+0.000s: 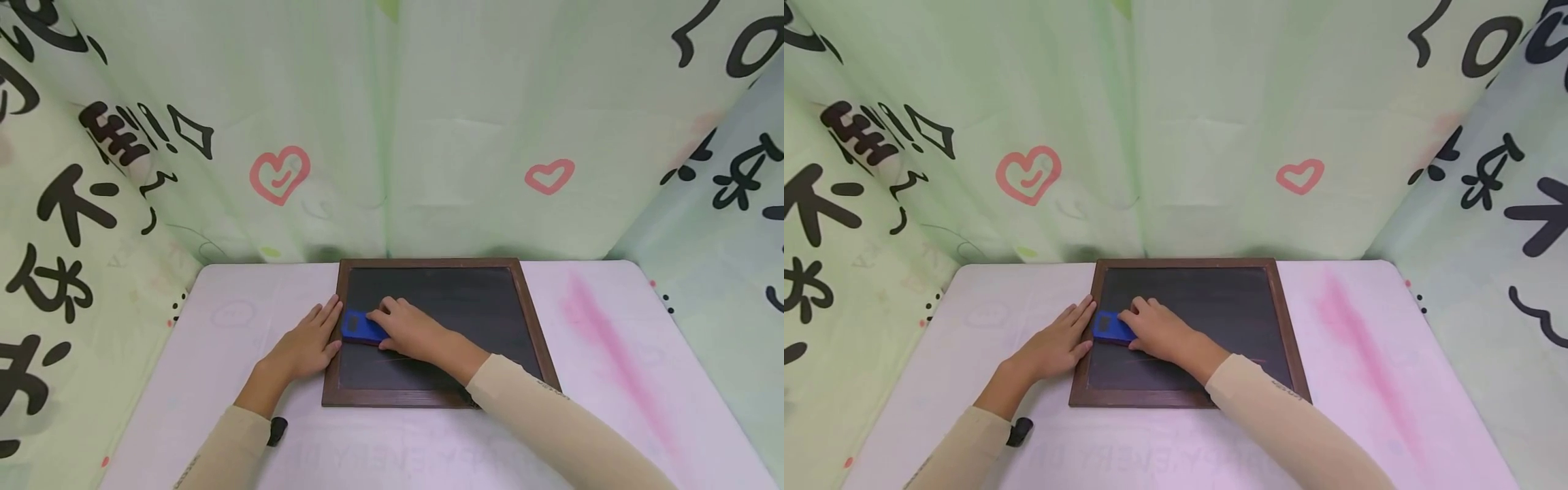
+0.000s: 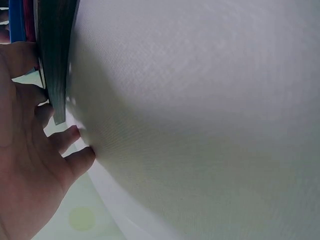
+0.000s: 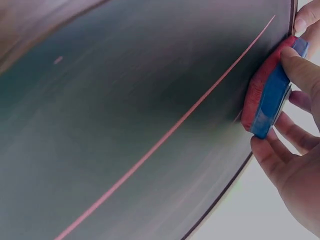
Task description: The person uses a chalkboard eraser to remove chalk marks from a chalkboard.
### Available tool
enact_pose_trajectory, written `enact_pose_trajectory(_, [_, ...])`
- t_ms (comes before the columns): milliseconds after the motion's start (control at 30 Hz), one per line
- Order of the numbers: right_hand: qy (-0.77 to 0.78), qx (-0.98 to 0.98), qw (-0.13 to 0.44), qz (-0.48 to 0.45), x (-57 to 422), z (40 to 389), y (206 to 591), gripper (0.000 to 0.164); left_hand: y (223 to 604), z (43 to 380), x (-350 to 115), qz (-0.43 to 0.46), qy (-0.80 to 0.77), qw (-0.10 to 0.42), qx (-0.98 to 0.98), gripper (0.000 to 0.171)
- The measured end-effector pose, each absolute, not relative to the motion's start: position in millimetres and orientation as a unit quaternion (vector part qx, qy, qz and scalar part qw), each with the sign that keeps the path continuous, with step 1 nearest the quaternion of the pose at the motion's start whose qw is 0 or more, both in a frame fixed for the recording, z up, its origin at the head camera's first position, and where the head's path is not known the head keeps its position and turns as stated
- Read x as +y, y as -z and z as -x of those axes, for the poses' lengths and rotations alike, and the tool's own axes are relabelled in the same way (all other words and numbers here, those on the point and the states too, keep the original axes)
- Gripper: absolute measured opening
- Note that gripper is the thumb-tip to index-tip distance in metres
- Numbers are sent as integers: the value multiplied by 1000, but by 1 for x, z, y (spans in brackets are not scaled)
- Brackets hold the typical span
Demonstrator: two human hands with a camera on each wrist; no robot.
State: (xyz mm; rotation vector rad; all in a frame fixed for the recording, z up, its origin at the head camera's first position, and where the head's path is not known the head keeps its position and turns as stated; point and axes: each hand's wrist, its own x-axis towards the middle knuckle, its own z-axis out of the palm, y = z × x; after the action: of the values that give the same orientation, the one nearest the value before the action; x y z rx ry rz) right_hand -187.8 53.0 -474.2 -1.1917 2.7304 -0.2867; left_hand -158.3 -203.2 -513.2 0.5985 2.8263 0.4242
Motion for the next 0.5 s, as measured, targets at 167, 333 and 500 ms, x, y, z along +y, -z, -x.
enact_pose_trajectory(167, [97,906,74,405,65,186,476,56,514,159,-203,-199,-136,119,963,74])
enact_pose_trajectory(333, [104,907,80,401,81,185,474,56,510,159,-202,-201,-133,123,963,73])
enact_pose_trajectory(500, [100,910,81,395,101,185,473,56,507,158,-201,-205,-130,121,962,73])
